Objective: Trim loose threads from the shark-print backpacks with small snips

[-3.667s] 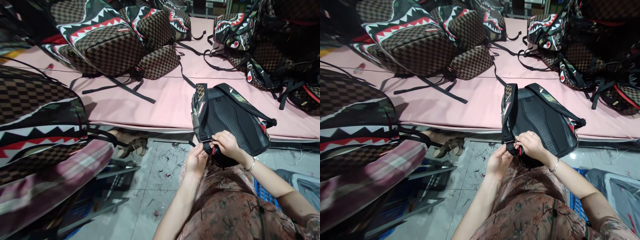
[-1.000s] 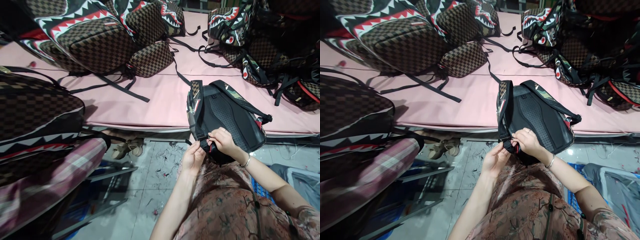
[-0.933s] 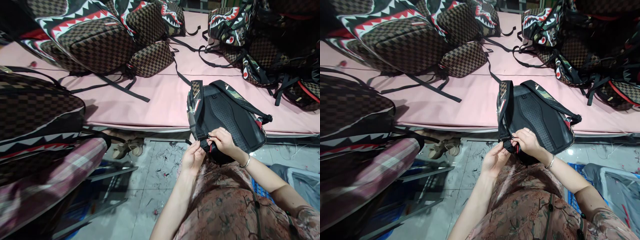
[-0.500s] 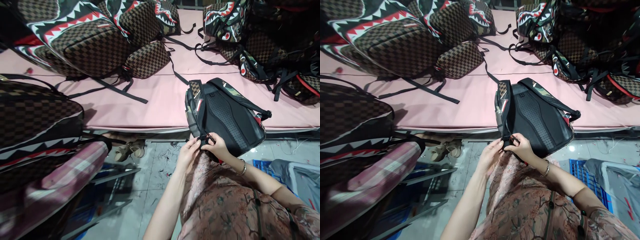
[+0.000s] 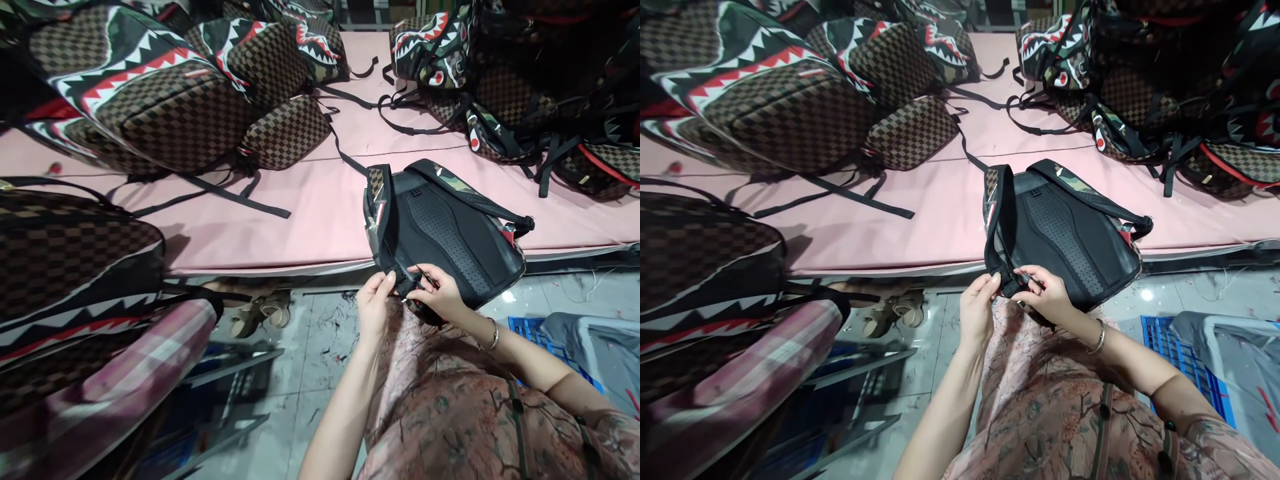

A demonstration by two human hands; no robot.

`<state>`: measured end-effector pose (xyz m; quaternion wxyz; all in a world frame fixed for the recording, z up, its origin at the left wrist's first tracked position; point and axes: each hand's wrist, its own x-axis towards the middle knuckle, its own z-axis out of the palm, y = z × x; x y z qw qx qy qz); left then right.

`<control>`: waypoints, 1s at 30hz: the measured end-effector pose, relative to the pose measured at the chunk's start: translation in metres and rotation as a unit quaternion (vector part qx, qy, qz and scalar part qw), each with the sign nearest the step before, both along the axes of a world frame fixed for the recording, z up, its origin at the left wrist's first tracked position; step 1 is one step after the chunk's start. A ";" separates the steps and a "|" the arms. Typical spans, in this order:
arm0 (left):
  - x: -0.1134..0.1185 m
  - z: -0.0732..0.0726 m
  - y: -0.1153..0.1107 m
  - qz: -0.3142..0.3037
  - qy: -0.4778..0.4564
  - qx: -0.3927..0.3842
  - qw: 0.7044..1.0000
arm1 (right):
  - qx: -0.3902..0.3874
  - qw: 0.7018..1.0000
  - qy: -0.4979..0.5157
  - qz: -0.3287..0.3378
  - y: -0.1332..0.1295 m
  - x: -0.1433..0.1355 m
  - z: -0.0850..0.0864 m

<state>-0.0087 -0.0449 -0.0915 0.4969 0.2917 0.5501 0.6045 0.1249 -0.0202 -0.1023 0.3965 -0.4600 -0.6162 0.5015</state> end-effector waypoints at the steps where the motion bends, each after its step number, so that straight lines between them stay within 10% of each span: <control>1: 0.002 -0.001 -0.001 0.008 0.011 0.006 1.000 | 0.039 0.999 -0.021 0.026 0.003 0.003 0.004; 6: 0.003 0.003 -0.001 0.006 0.094 0.033 0.995 | 0.121 0.985 -0.079 0.094 0.014 0.008 0.016; 19: 0.020 -0.001 -0.002 0.072 0.111 0.082 0.988 | -0.233 0.955 0.184 0.020 0.012 -0.005 0.011; 30: -0.002 0.003 -0.007 -0.104 0.294 0.076 0.947 | 0.044 0.996 -0.050 -0.056 0.008 -0.005 0.018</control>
